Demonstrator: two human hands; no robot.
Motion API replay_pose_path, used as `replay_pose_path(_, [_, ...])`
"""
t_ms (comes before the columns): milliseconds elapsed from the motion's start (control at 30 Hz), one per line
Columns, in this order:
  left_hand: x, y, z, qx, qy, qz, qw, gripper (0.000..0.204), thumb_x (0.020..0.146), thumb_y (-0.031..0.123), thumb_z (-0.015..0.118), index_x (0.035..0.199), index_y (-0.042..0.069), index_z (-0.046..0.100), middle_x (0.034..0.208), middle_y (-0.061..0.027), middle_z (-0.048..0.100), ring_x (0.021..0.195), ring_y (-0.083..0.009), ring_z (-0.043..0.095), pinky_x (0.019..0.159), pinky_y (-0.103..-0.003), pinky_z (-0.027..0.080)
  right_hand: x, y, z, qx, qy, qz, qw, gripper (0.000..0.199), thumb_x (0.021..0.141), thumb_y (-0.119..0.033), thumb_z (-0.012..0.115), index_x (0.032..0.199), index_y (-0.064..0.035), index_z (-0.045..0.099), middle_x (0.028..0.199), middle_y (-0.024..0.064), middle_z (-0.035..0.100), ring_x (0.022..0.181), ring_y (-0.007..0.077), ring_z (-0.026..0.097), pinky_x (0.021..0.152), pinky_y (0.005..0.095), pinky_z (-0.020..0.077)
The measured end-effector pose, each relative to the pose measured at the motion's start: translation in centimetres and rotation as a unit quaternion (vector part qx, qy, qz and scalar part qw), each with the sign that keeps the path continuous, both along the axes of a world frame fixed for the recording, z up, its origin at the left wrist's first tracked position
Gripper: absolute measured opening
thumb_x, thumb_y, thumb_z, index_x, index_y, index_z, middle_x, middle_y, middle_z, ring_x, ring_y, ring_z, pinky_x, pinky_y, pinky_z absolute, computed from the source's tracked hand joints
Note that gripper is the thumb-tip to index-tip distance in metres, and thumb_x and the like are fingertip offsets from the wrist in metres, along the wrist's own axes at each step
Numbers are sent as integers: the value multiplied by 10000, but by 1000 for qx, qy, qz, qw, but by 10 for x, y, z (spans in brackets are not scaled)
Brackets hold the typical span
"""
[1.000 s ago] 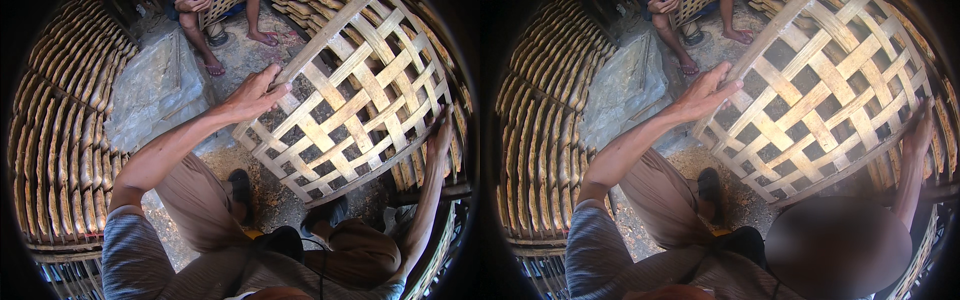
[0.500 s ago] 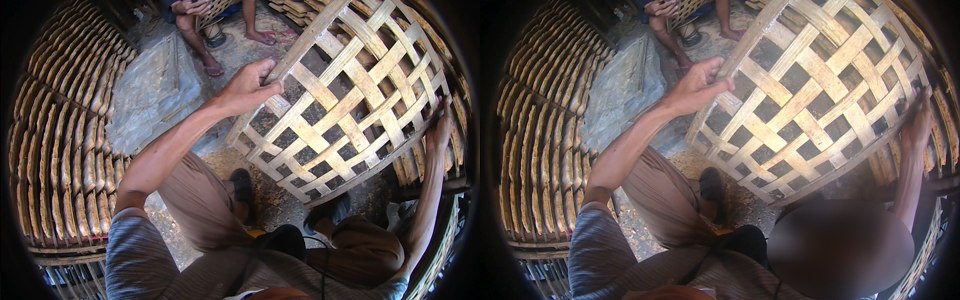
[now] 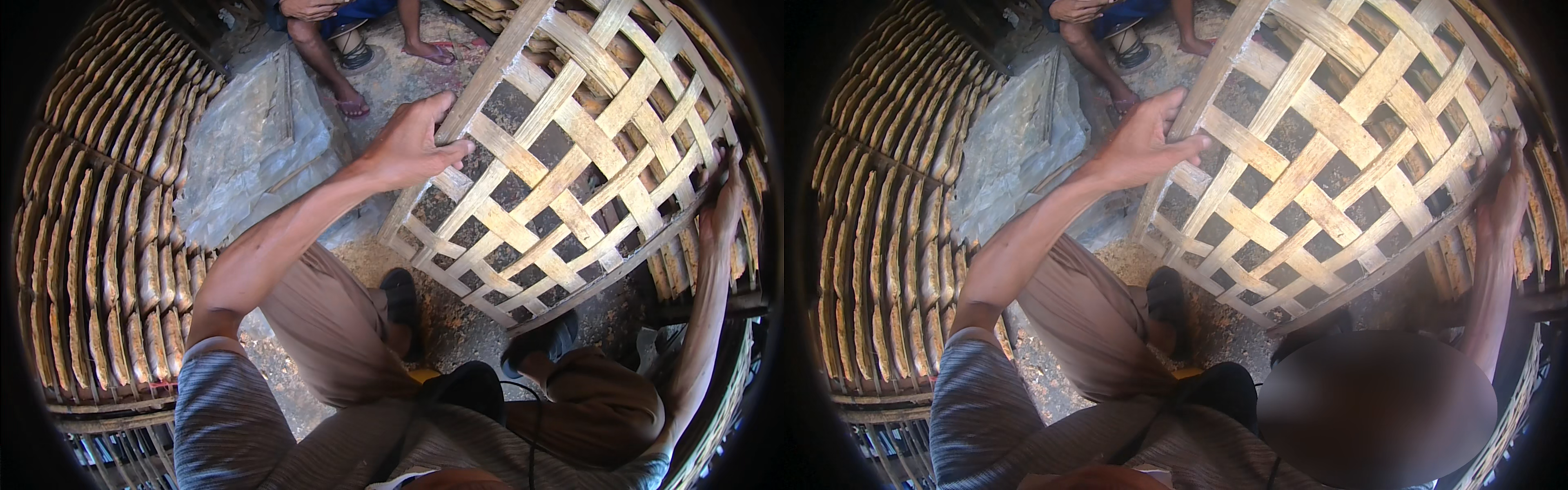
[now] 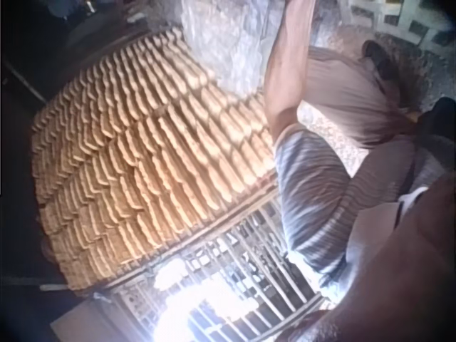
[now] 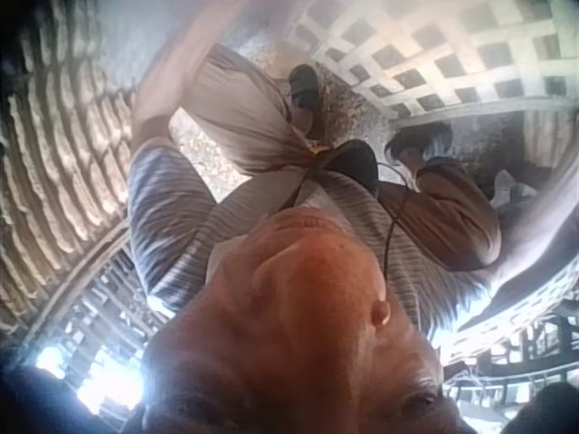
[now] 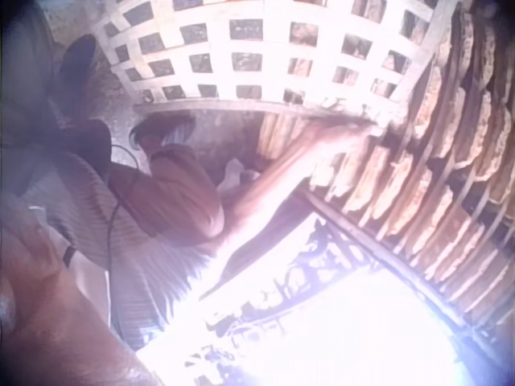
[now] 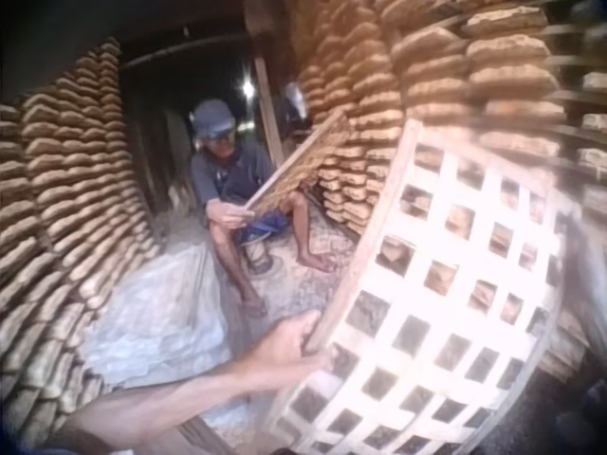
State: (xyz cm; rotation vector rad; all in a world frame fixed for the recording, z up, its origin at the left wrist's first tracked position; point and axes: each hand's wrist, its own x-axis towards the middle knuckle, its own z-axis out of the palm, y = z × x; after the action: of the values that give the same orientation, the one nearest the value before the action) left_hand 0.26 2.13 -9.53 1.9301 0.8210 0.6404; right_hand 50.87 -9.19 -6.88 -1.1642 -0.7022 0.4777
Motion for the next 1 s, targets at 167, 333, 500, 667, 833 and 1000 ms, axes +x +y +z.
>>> replay_pose_path(167, [-1, 4, 6, -45, 52, 5, 998, 398, 1006, 140, 718, 1339, -39, 595, 1034, -114, 748, 903, -139, 730, 786, -296, 610, -3, 3, 2, -2, -11, 0, 1000, 568, 1138, -340, 529, 1601, -30, 419, 1529, 39, 535, 1275, 97, 563, 986, 277, 509])
replay_pose_path(333, [-8, 12, 3, -66, -40, -82, 994, 364, 1095, 318, 620, 1267, -3, 627, 973, -65, 740, 898, -140, 737, 764, -277, 597, -6, -2, 5, 1, -13, -12, 1000, 567, 1142, -347, 514, 1589, -12, 422, 1512, 59, 551, 1236, 114, 597, 1015, 285, 521])
replay_pose_path(500, [-17, 0, 20, -158, -152, -17, 976, 406, 1154, 393, 477, 1259, 30, 624, 903, -15, 669, 878, -120, 706, 734, -283, 605, -28, -9, 17, 31, 131, 169, 976, 620, 1134, -413, 500, 1556, 34, 425, 1429, 173, 615, 1167, 186, 662, 1000, 323, 567])
replay_pose_path(667, [-8, 5, 19, -134, -276, -13, 952, 404, 1159, 381, 459, 1299, 31, 603, 894, -7, 593, 823, -118, 667, 772, -313, 640, -81, -23, -12, -17, 171, 295, 940, 705, 1117, -523, 475, 1543, 34, 406, 1331, 170, 670, 1028, 229, 701, 918, 417, 618])
replay_pose_path(833, [-6, 11, 13, -160, -235, -18, 959, 391, 1153, 349, 483, 1362, 35, 587, 1068, -45, 660, 954, -146, 704, 863, -346, 647, -116, -21, -23, -92, 23, 95, 991, 635, 1116, -515, 498, 1523, -28, 486, 1211, 85, 698, 892, 140, 686, 735, 324, 580])
replay_pose_path(1000, [-8, 3, 12, -122, -131, -36, 983, 392, 1106, 279, 597, 1393, 13, 571, 1192, -98, 687, 1069, -179, 712, 938, -377, 625, -118, -19, -10, -81, -18, 31, 996, 463, 1094, -454, 590, 1344, -75, 681, 1016, -11, 720, 719, 39, 625, 561, 210, 452])
